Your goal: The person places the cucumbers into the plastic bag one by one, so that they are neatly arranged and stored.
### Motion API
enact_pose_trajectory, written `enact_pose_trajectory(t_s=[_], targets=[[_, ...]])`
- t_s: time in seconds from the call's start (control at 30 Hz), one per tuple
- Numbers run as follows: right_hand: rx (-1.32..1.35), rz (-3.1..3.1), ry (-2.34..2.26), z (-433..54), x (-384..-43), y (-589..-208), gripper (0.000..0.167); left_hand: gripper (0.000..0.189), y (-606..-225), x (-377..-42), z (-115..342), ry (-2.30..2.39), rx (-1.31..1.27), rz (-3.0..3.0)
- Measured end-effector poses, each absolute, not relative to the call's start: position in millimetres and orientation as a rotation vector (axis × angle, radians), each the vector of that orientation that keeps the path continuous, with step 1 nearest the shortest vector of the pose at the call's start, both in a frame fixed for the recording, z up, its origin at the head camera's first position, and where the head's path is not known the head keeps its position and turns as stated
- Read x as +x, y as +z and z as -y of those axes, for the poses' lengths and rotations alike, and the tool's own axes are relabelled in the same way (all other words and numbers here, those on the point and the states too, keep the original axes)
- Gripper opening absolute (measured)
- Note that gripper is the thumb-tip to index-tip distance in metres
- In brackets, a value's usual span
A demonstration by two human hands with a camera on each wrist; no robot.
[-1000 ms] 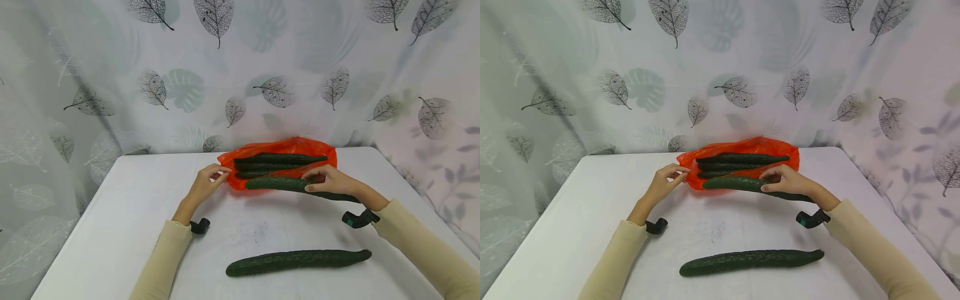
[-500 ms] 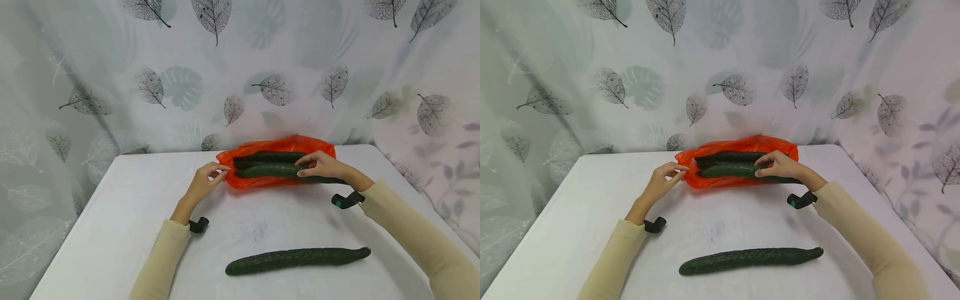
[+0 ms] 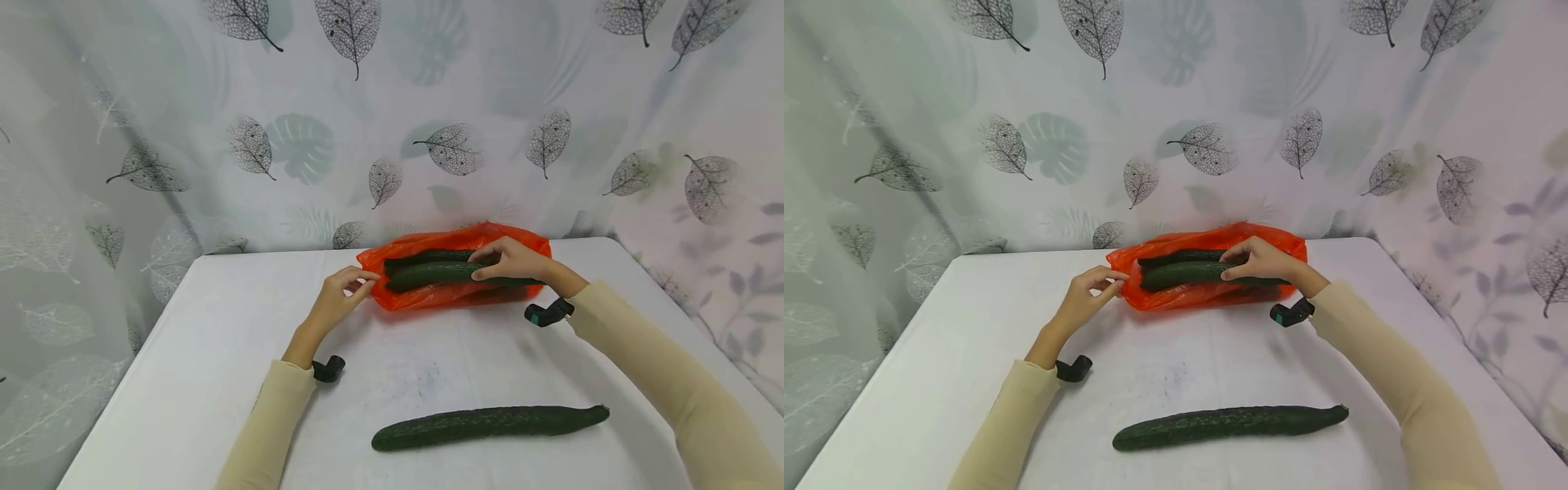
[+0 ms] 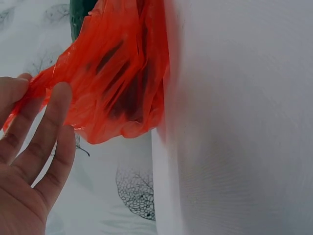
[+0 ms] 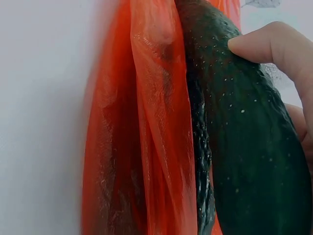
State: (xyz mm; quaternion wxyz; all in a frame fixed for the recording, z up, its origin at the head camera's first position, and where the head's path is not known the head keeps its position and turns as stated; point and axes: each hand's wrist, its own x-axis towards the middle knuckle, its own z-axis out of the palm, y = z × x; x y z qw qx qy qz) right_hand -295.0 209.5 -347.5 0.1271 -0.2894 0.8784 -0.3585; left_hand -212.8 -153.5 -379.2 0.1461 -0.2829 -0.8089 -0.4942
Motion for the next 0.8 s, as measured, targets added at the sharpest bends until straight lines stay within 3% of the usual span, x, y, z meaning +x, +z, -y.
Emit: enact_pose_trajectory(t_s=[0.8], targets=[[-0.937, -2.567, -1.011, -176, -325, -356, 0.039, 0.014, -362, -200, 148, -1.419, -0.837, 2.310]])
